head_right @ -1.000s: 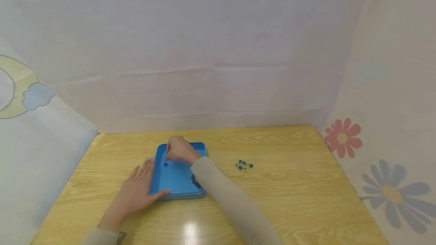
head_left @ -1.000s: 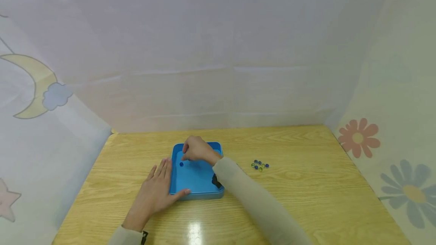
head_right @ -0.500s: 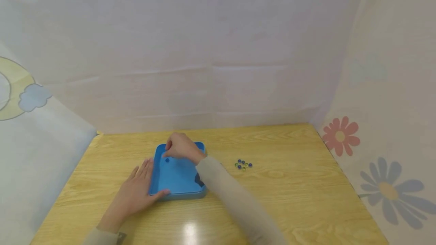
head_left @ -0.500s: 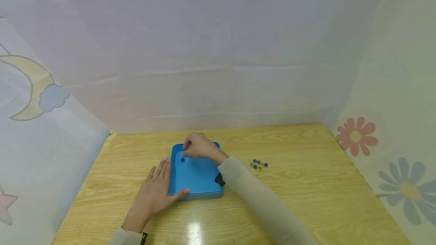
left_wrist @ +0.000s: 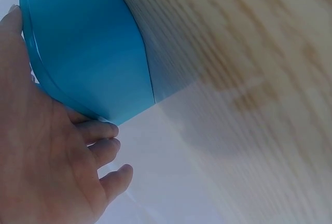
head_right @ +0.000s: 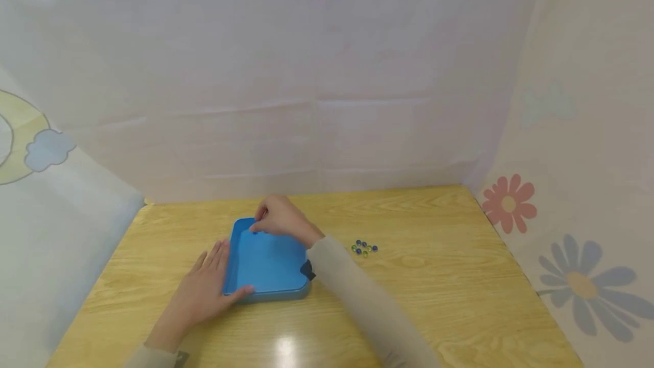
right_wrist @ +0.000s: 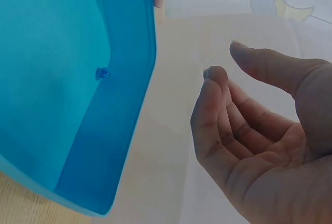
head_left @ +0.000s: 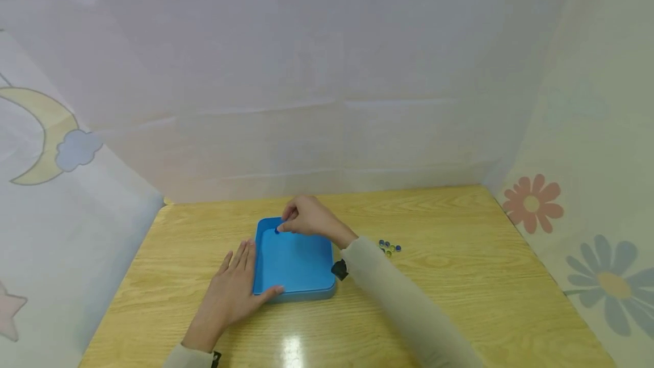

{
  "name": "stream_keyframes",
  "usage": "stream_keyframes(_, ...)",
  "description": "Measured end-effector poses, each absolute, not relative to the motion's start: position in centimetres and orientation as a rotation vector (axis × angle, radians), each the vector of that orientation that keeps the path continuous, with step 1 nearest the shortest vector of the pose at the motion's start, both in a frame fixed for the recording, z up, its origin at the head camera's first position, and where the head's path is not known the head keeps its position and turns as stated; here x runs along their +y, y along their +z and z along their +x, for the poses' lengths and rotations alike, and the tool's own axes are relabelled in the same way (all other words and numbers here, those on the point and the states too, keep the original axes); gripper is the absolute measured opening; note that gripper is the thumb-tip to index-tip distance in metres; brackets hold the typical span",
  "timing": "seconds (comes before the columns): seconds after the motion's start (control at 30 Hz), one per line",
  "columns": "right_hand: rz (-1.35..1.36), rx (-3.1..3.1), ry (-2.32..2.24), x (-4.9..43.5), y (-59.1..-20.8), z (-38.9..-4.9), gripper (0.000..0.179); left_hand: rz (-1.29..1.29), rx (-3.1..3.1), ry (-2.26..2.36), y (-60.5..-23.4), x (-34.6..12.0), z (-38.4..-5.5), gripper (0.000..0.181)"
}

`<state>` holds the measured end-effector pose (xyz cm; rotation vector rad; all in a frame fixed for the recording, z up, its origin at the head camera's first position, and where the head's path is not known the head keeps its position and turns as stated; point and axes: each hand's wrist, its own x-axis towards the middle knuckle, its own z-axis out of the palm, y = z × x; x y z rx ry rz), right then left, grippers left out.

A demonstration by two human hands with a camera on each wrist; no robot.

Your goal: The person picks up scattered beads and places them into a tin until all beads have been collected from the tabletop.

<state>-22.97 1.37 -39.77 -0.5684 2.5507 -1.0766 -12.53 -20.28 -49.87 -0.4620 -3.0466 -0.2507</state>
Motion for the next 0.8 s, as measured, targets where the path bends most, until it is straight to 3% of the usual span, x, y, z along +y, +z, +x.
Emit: stream_keyframes(0.8, -0.57, 2.556, -1.235, 8.3, -39.3, -22.3, 0.026, -0.448, -3.072, -0.296, -50.1, -20.4, -12.7, 0.12)
